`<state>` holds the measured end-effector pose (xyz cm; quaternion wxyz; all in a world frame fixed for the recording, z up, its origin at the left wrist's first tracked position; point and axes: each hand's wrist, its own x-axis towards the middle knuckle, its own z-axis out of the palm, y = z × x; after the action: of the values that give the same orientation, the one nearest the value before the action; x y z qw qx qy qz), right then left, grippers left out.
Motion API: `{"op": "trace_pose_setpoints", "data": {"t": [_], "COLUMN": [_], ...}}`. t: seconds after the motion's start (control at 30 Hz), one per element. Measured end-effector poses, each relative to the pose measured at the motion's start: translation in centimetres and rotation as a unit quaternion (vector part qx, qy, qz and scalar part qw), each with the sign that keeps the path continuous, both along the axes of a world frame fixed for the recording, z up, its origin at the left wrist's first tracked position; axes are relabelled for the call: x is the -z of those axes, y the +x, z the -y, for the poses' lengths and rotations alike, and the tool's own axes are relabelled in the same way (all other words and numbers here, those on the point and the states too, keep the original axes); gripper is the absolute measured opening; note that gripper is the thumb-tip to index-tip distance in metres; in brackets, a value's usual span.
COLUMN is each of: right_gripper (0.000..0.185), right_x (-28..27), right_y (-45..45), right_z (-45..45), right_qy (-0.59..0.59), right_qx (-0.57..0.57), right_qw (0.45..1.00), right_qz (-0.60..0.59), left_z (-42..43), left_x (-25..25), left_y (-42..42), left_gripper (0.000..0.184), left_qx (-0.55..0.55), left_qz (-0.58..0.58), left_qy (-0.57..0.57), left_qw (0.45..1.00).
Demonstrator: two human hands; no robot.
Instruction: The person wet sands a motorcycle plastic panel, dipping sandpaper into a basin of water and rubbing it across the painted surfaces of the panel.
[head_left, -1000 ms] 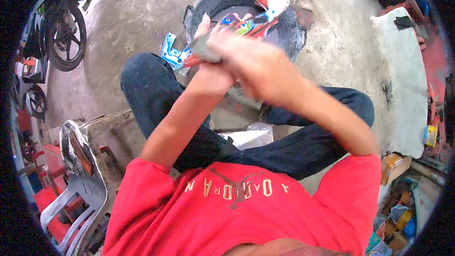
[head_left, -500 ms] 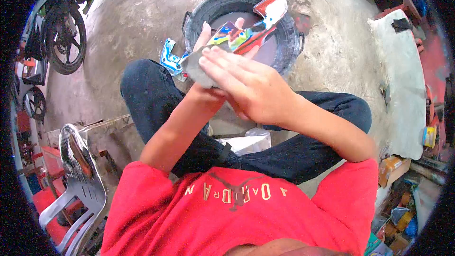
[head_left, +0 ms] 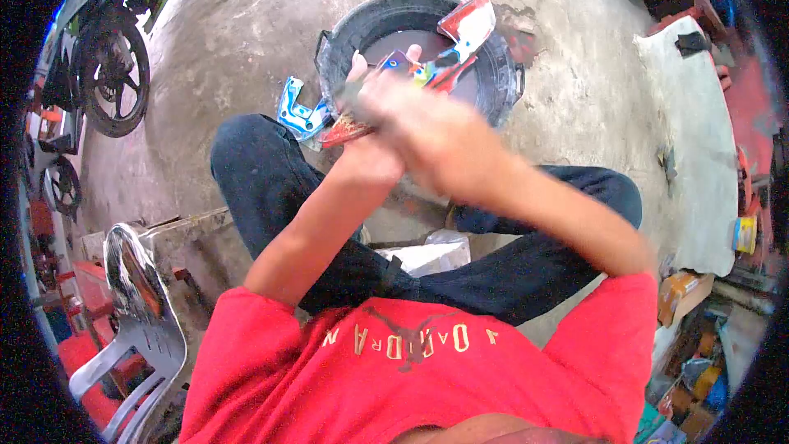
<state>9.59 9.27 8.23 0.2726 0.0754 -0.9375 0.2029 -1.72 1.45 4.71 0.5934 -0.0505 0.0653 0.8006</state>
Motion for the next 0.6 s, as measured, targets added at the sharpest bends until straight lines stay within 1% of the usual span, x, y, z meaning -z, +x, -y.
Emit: {"op": "trace_pose_setpoints", "data": {"t": [0.03, 0.07, 0.1, 0.13, 0.17, 0.2, 0.23, 0.3, 0.33, 0.37, 0.43, 0.47, 0.5, 0.57, 0.6], "right_gripper": [0.046, 0.041, 0.041, 0.040, 0.039, 0.035, 0.035, 0.034, 0.034, 0.034, 0.033, 0.032, 0.036, 0.042, 0.047], "right_x": [-0.5, -0.7, -0.2, 0.6, 1.0, 0.3, 0.6, 0.7, -0.8, -0.5, 0.4, 0.5, 0.1, 0.4, -0.9], "right_y": [0.5, 0.2, 0.1, -0.3, -0.8, -1.2, -1.1, -0.6, -0.1, -0.2, -0.7, -1.6, -1.4, -0.5, 0.2], "right_z": [1.2, 2.0, 1.3, -0.6, -2.4, -3.5, -3.3, -0.4, 1.3, 0.9, -1.5, -2.8, -3.3, -0.7, 1.1], "right_qy": [0.015, 0.011, 0.016, 0.022, 0.030, -0.048, -0.032, 0.022, -0.001, 0.002, 0.012, -0.042, -0.048, 0.016, 0.006], "right_qx": [-0.038, -0.059, -0.017, 0.026, 0.067, 0.112, 0.107, 0.008, -0.026, -0.012, 0.021, 0.080, 0.099, 0.016, -0.033], "right_qw": [0.999, 0.996, 0.999, 0.999, 0.997, 0.986, 0.990, 0.998, 0.996, 0.998, 1.000, 0.995, 0.988, 0.999, 0.999], "right_qz": [-0.029, -0.061, -0.038, -0.014, 0.009, 0.113, 0.090, -0.066, -0.080, -0.056, -0.011, 0.051, 0.105, -0.026, -0.009], "left_z": [0.3, 0.4, 0.5, 0.1, -0.4, -0.6, -0.3, -0.1, 0.0, 0.1, -0.8, -1.0, -0.9, -0.4, -0.1], "left_x": [-1.2, -0.7, -0.2, 2.3, 3.6, 3.0, 2.3, 0.7, -1.1, -1.0, 0.9, 0.5, 0.0, -2.4, -2.7], "left_y": [0.5, 0.1, -0.3, -0.4, -0.6, -0.8, -0.6, 0.1, 0.7, 0.3, -0.4, -0.4, 0.2, 0.7, 0.9], "left_gripper": [0.059, 0.060, 0.062, 0.063, 0.065, 0.069, 0.068, 0.068, 0.069, 0.065, 0.058, 0.055, 0.057, 0.064, 0.068], "left_qx": [-0.006, 0.003, 0.016, 0.024, 0.031, 0.023, 0.023, 0.012, -0.038, -0.011, -0.021, -0.027, -0.041, -0.024, -0.017], "left_qz": [-0.037, -0.001, 0.035, 0.060, 0.084, 0.112, 0.063, -0.039, -0.060, -0.049, 0.030, 0.069, 0.024, -0.036, -0.062], "left_qy": [-0.094, -0.037, 0.018, 0.126, 0.235, 0.178, 0.109, -0.023, -0.137, -0.124, 0.001, 0.065, -0.002, -0.094, -0.144], "left_qw": [0.995, 0.999, 0.999, 0.990, 0.968, 0.977, 0.992, 0.999, 0.988, 0.991, 0.999, 0.995, 0.999, 0.995, 0.987]}}
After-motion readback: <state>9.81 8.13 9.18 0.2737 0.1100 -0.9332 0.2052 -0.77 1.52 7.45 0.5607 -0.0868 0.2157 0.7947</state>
